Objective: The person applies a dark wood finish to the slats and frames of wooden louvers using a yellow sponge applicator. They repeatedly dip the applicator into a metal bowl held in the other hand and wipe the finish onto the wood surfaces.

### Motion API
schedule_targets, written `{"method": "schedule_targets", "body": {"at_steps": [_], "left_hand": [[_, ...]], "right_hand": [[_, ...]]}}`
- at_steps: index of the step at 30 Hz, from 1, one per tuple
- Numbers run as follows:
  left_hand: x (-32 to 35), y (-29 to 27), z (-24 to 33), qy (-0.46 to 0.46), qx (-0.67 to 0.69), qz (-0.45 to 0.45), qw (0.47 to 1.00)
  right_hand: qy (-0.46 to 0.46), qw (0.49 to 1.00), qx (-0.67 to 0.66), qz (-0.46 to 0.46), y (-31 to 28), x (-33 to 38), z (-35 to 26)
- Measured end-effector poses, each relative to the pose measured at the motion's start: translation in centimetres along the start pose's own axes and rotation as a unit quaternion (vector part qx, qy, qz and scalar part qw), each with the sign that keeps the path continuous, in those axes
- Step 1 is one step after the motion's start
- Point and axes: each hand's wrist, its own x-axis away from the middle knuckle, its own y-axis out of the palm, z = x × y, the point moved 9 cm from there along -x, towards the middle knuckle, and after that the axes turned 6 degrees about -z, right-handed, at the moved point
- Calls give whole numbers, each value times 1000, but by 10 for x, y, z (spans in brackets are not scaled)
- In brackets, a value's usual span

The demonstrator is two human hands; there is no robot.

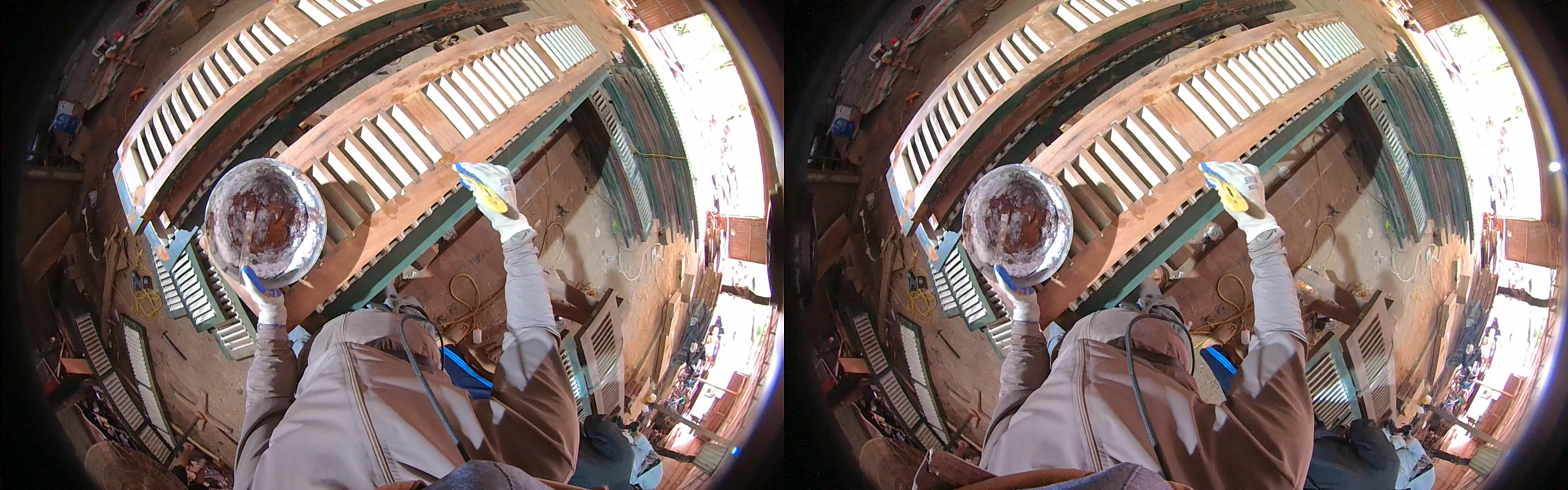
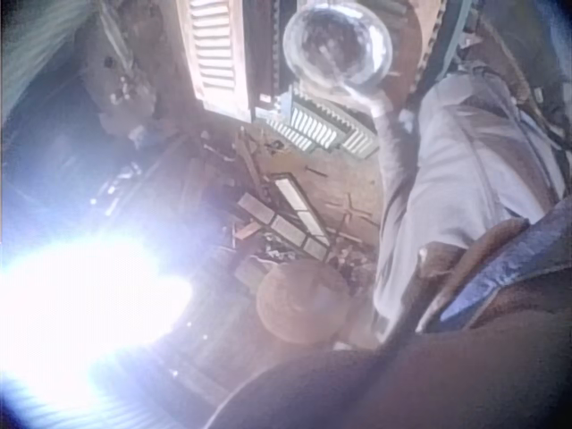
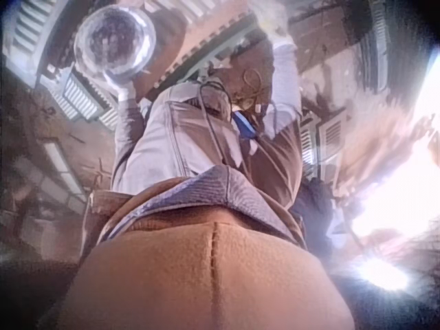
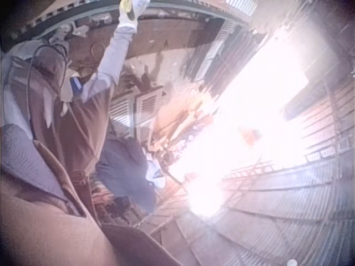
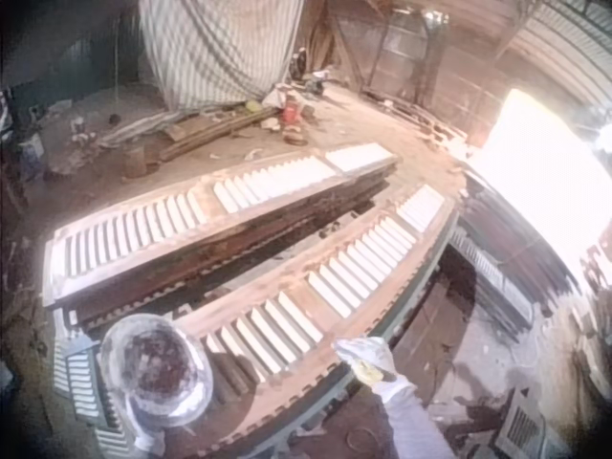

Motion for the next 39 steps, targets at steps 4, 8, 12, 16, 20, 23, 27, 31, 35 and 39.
{"method": "schedule_targets", "body": {"at_steps": [4, 8, 12, 16, 20, 23, 27, 31, 35, 39], "left_hand": [[-3, -6, 12, 84, -36, 1, 996], [-2, 33, 63, 23, 21, 25, 999], [-6, 22, 46, -51, 99, 55, 992], [-5, 10, 24, -73, 123, 85, 986], [-3, 30, 39, -128, 161, 76, 976], [-2, 38, 55, -88, 118, 70, 987], [0, 12, 23, -36, 82, 59, 994], [-4, 18, 16, -132, 127, 81, 980], [-3, 36, 44, -103, 177, 85, 975], [-11, 39, 29, -148, 235, 80, 957]], "right_hand": [[62, 994, 87, 18, -13, -11, 18], [77, 978, 194, 18, 4, -2, 21], [-4, 992, 126, 22, 24, 5, -7], [123, 989, 79, -14, 3, -1, 9], [160, 984, 67, 43, -8, 2, 34], [89, 989, 120, 6, 8, 8, 7], [144, 981, -124, 44, 1, 12, -12], [322, 871, -328, 171, 7, 58, 26], [410, 755, -461, 221, 26, 64, 23], [344, 635, -638, 267, 51, 58, 10]]}}
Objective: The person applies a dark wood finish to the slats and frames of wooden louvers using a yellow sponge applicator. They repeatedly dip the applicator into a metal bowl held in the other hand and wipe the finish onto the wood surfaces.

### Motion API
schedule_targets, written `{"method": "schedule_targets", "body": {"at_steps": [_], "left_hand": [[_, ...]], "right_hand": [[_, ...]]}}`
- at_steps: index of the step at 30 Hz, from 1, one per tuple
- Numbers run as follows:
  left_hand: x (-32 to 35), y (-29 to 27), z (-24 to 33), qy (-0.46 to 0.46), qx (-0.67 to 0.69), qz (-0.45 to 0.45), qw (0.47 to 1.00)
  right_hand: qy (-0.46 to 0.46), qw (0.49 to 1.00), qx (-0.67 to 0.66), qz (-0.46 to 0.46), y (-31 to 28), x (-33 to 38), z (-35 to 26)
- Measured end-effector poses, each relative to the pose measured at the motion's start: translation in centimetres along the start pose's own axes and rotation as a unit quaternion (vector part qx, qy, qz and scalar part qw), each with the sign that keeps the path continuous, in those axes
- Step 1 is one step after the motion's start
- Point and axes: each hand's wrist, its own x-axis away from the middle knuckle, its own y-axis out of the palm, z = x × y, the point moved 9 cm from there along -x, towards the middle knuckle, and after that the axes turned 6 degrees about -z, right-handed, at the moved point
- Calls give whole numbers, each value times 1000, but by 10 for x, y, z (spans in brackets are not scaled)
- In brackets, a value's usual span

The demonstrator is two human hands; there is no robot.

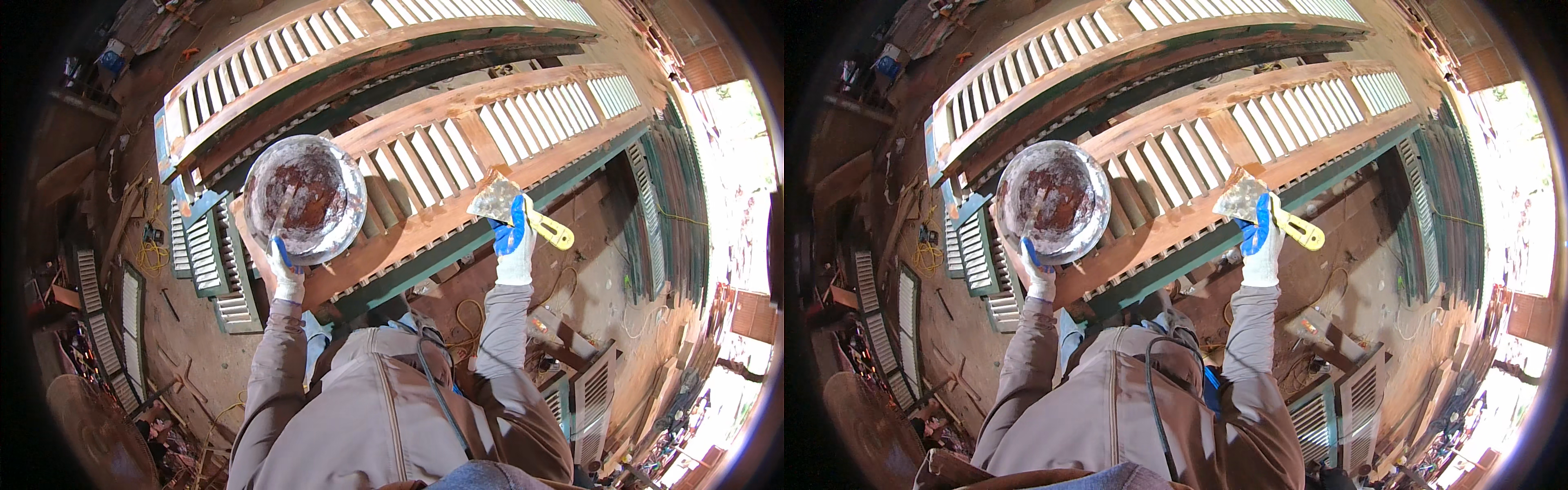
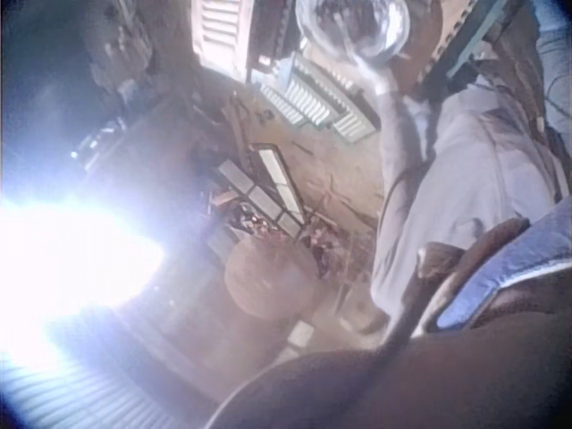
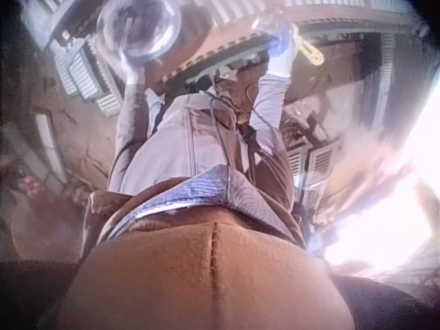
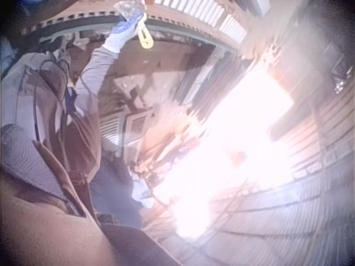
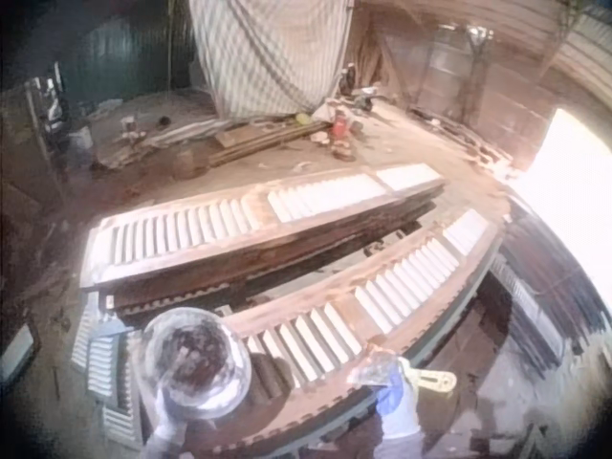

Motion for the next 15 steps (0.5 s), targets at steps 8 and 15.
{"method": "schedule_targets", "body": {"at_steps": [8, 15], "left_hand": [[-15, -1, -5, 47, -64, -41, 996], [1, 7, 40, 174, -55, -41, 982]], "right_hand": [[98, 994, -10, 53, 12, 53, 28], [9, 997, 79, 24, 40, 106, -23]]}}
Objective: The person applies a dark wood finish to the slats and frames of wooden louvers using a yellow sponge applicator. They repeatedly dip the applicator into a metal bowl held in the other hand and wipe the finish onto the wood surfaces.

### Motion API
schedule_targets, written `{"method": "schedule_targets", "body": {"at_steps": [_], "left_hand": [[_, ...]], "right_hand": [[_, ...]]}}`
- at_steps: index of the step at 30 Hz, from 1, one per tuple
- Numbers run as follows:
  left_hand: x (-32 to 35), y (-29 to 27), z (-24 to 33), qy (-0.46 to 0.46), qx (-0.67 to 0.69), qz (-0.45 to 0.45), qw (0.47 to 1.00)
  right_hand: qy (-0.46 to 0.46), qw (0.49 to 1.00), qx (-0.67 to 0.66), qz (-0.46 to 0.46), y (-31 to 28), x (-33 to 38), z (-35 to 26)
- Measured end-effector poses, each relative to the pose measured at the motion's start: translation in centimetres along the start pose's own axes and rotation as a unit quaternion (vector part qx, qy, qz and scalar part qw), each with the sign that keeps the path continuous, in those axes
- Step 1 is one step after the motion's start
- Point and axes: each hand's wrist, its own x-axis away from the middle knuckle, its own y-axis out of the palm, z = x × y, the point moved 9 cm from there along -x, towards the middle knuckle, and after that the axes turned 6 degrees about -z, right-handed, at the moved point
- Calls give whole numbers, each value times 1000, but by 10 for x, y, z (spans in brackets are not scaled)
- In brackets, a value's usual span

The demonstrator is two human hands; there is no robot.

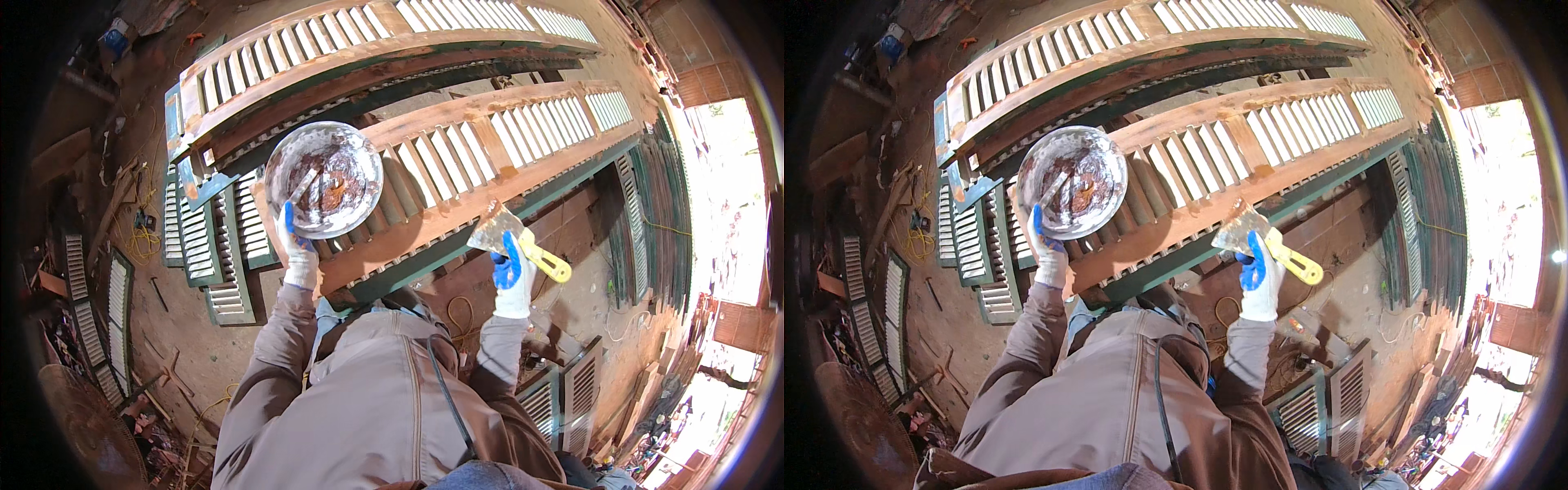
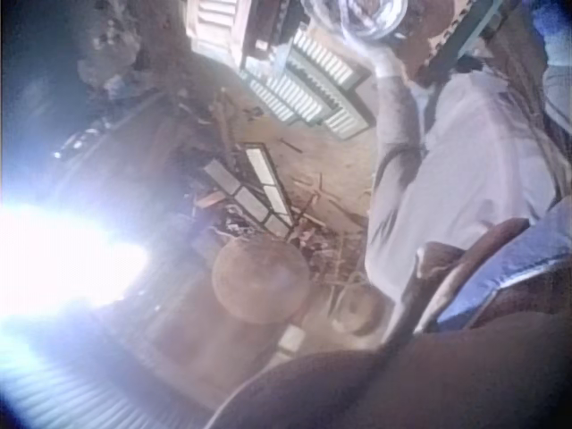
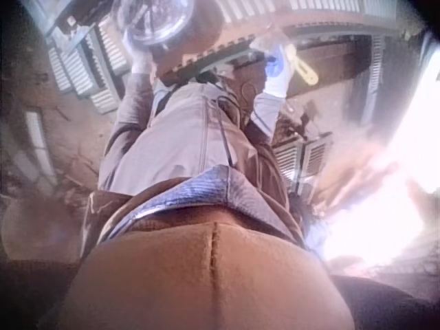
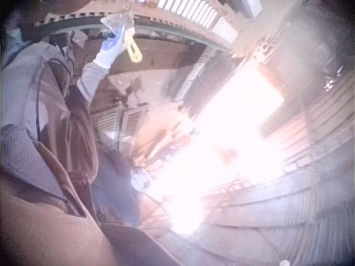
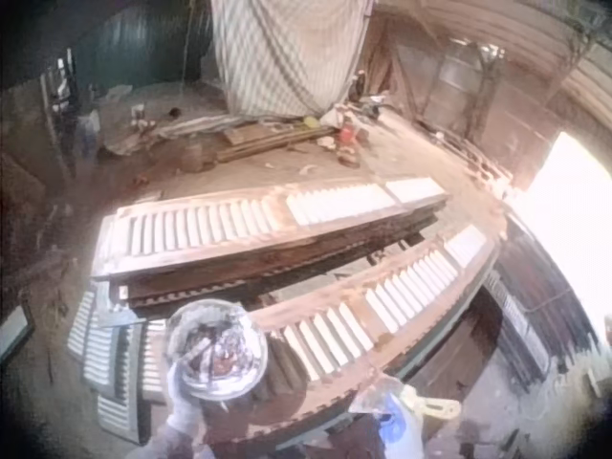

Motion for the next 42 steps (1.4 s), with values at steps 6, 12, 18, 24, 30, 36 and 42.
{"method": "schedule_targets", "body": {"at_steps": [6, 12, 18, 24, 30, 36, 42], "left_hand": [[48, -51, 61, 65, -41, 103, 992], [106, -119, 88, 91, 12, 239, 967], [193, -69, 116, 230, -226, 345, 882], [269, -19, 96, 190, -163, 465, 850], [306, 1, 96, 183, -152, 494, 836], [323, 2, 102, 192, -153, 509, 825], [308, -2, 91, 193, -141, 508, 828]], "right_hand": [[-75, 972, 216, -46, 11, -8, -42], [-148, 898, 368, -192, 50, -100, -45], [-421, 633, 537, -367, 115, -180, -48], [-461, 447, 633, -432, 121, -275, 9], [-466, 420, 613, -481, 141, -277, 33], [-461, 426, 567, -533, 155, -258, 16], [-463, 469, 561, -501, 158, -282, 4]]}}
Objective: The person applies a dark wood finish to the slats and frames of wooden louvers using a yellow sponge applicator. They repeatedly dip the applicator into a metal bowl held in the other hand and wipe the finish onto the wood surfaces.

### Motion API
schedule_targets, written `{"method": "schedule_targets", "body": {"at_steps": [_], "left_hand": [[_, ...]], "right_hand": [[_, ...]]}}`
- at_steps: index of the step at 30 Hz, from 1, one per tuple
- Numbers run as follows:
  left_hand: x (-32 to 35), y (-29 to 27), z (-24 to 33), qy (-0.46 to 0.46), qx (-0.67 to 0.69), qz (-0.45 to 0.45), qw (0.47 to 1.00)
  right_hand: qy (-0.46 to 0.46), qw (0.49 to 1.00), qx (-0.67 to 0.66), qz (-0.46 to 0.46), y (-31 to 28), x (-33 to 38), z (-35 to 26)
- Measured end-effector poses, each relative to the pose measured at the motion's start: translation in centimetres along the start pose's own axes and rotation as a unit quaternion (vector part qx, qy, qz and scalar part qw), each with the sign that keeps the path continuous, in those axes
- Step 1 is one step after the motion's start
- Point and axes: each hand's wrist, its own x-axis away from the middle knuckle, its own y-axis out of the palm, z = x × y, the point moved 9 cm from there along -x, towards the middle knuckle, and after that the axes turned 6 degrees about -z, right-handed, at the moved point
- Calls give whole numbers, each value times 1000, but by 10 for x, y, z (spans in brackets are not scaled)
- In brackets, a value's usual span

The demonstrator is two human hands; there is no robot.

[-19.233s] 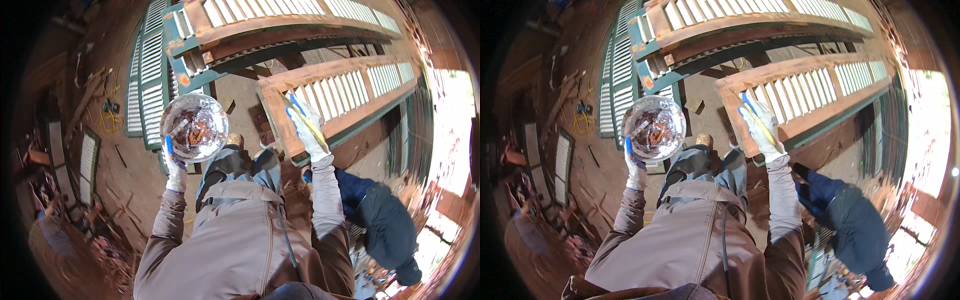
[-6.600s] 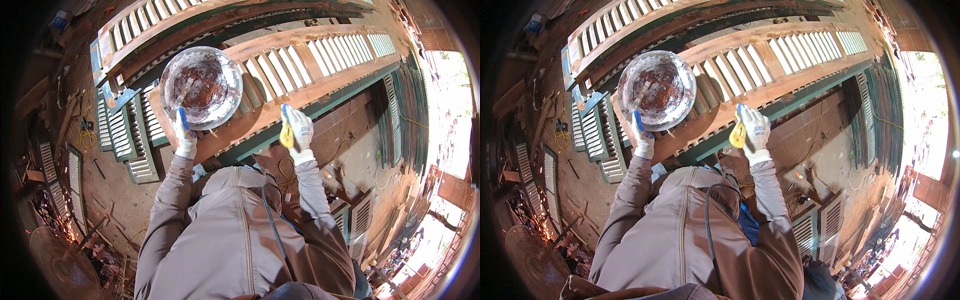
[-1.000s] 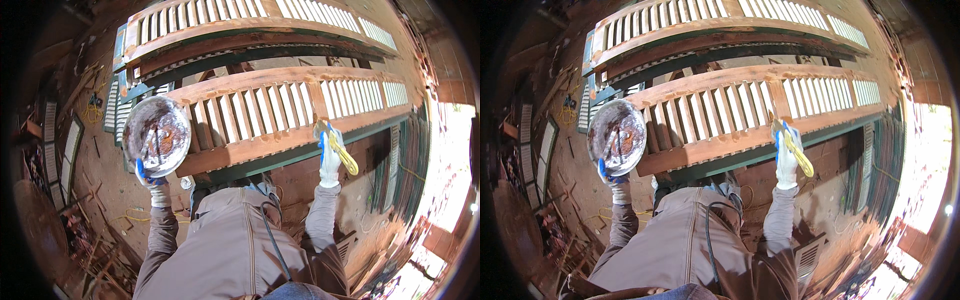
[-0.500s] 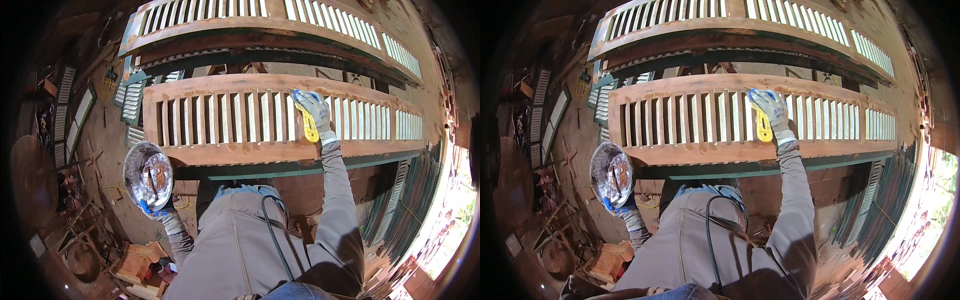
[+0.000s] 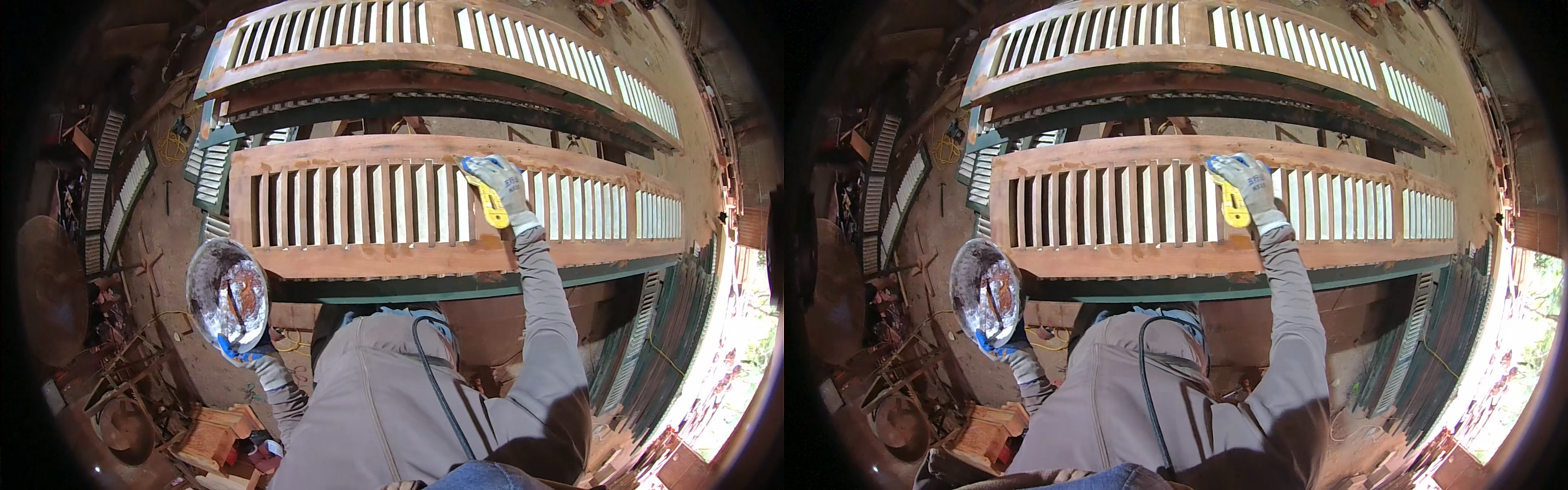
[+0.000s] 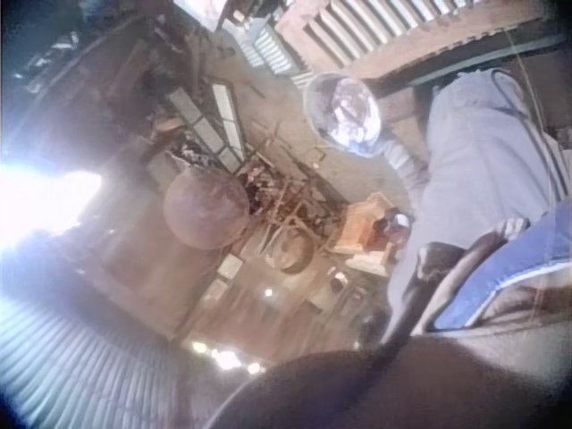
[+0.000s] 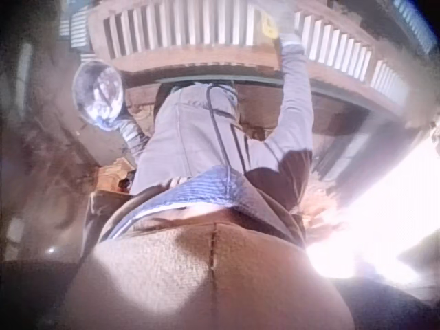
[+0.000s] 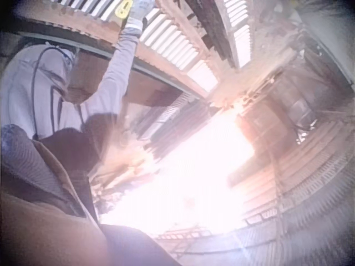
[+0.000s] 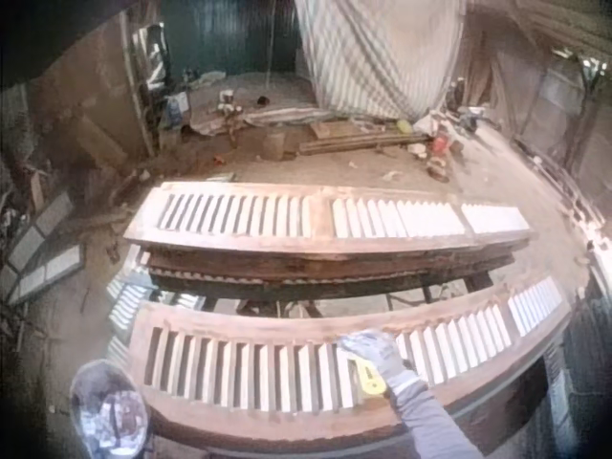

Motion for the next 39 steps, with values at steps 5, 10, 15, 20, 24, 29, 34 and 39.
{"method": "schedule_targets", "body": {"at_steps": [5, 10, 15, 20, 24, 29, 34, 39], "left_hand": [[1, 0, -3, -2, 2, 5, 1000], [-2, 7, -7, -4, 3, 3, 1000], [-2, 18, -10, -8, 6, -1, 1000], [-4, 21, -15, -19, 19, 6, 1000], [-4, 22, -11, -15, 13, 13, 1000], [2, 32, -12, -74, 66, 37, 994], [5, 46, -28, -253, 220, 4, 942], [7, 31, -27, -197, 184, 33, 962]], "right_hand": [[-14, 997, -76, 23, -30, 15, -13], [-5, 998, -38, 59, -36, 16, 12], [9, 1000, -16, -3, 1, 29, 14], [-12, 999, -41, 29, -36, 27, 6], [-11, 993, -84, 86, -48, 31, 1], [-20, 992, -77, 96, -41, 21, -30], [-28, 996, -62, 54, -6, -13, -70], [-38, 998, -49, 31, 9, -41, -87]]}}
